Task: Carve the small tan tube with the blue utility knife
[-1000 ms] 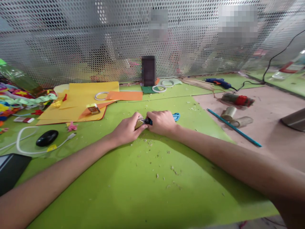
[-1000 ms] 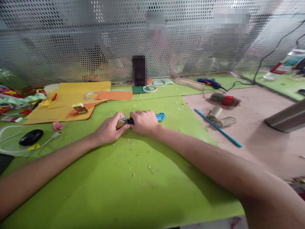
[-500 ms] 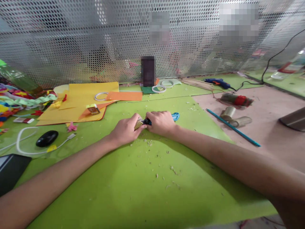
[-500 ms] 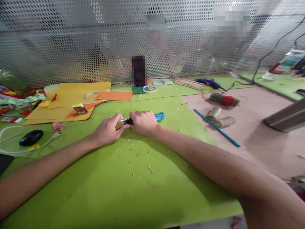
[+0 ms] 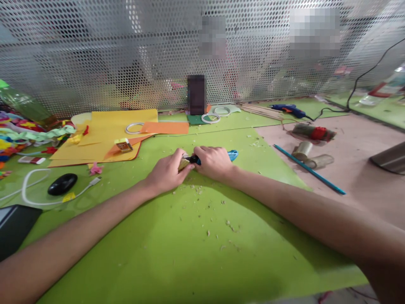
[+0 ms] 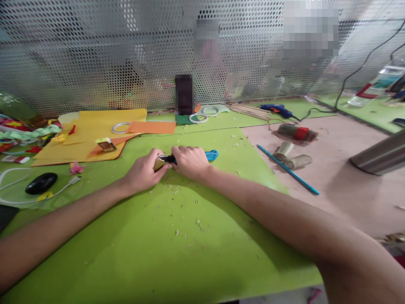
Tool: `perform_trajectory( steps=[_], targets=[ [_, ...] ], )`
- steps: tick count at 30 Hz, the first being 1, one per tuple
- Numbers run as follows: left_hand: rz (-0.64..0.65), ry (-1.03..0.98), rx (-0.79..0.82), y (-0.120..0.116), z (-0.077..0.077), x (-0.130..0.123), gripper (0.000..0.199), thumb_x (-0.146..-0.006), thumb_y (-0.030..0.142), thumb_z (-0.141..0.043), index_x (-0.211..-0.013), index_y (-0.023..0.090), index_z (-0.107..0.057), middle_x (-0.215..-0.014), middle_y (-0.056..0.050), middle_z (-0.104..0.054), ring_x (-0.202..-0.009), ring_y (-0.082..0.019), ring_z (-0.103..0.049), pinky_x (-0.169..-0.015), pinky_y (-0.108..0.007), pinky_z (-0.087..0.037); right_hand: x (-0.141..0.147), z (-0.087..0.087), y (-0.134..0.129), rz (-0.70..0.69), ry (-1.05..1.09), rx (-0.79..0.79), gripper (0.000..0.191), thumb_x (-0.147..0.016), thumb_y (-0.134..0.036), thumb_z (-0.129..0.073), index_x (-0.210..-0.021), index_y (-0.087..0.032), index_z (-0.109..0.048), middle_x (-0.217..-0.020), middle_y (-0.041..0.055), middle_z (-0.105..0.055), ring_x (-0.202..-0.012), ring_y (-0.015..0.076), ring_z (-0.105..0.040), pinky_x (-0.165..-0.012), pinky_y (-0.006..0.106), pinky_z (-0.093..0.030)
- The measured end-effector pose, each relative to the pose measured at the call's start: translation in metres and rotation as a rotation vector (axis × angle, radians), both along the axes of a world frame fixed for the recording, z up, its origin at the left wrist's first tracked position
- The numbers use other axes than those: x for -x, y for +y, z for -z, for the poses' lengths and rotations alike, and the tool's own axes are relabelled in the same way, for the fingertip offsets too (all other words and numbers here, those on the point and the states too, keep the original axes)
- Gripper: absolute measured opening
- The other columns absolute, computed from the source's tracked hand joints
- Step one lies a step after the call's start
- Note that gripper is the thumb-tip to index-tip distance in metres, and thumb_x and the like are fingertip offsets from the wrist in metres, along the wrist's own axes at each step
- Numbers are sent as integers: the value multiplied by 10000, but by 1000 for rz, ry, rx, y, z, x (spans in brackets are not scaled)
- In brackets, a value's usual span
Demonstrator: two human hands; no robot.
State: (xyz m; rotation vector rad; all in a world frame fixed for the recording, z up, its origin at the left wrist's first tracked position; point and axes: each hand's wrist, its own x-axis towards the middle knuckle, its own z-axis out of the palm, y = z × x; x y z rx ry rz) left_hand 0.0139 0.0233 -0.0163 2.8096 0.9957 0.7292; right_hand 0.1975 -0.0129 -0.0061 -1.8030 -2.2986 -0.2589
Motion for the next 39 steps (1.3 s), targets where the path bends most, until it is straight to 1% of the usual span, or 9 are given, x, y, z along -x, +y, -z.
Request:
perform_trajectory(
  steps=[3, 8, 14, 19, 23, 30, 35, 39],
  targets=[
    [2, -33, 26, 1, 1, 0, 238, -904, 385, -487, -1034, 193, -435, -819, -44, -641, -694, -195, -634, -563, -268, -418, 0, 1, 1, -11, -16, -37, 272, -884, -383, -454, -1006, -178, -586, -921, 61, -686, -756, 182, -606, -539, 307, -216],
    [19, -35, 61, 2, 3, 0, 237, -908, 387, -493, -1025, 191, -431, -773, -31, -627, -621, -173, -611, -516, -244, -386, -2, 4, 1, -42, -31, -67, 276, -884, -389, -459, -998, -178, -594, -903, 48, -680, -749, 177, -606, -535, 313, -196],
    [44, -12, 25, 2, 2, 1, 227, -919, 386, -485, -1017, 190, -428, -753, -17, -621, -622, -169, -611, -520, -240, -371, -2, 5, 0, -57, -40, -63, 273, -863, -385, -481, -1004, -192, -614, -895, 37, -682, -713, 168, -594, -527, 311, -175],
    [-2, 39, -57, 1, 2, 2, 254, -924, 416, -471, -1028, 187, -433, -726, -20, -634, -598, -180, -622, -494, -246, -341, -2, 5, 0, -55, -37, -49, 280, -871, -384, -473, -1007, -188, -619, -890, 41, -685, -707, 161, -585, -528, 306, -179],
    [-16, 52, -86, 0, 3, 2, 251, -931, 413, -455, -1028, 183, -437, -725, -30, -652, -593, -185, -637, -480, -246, -340, -2, 4, -1, -65, -41, -41, 304, -892, -405, -452, -1023, -184, -617, -897, 47, -682, -711, 166, -589, -529, 301, -196],
    [-33, 65, -98, -1, 3, 2, 231, -930, 391, -457, -1010, 174, -446, -692, -26, -653, -570, -190, -641, -456, -240, -321, -1, 2, -2, -57, -54, -5, 321, -899, -411, -446, -1052, -178, -605, -927, 64, -680, -735, 175, -596, -542, 299, -228],
    [-41, 75, -74, 0, 3, 1, 251, -927, 412, -461, -992, 169, -467, -666, -24, -645, -540, -184, -625, -452, -240, -323, 0, 2, -2, -41, -63, -11, 322, -903, -421, -434, -1035, -180, -602, -914, 60, -678, -740, 191, -615, -530, 305, -219],
    [-43, 64, -38, 1, 2, 1, 251, -920, 415, -473, -982, 171, -481, -667, -22, -638, -542, -180, -623, -454, -239, -340, 1, 2, -2, -25, -61, 2, 323, -894, -432, -450, -1043, -189, -603, -923, 61, -682, -742, 193, -616, -537, 305, -237]
  ],
)
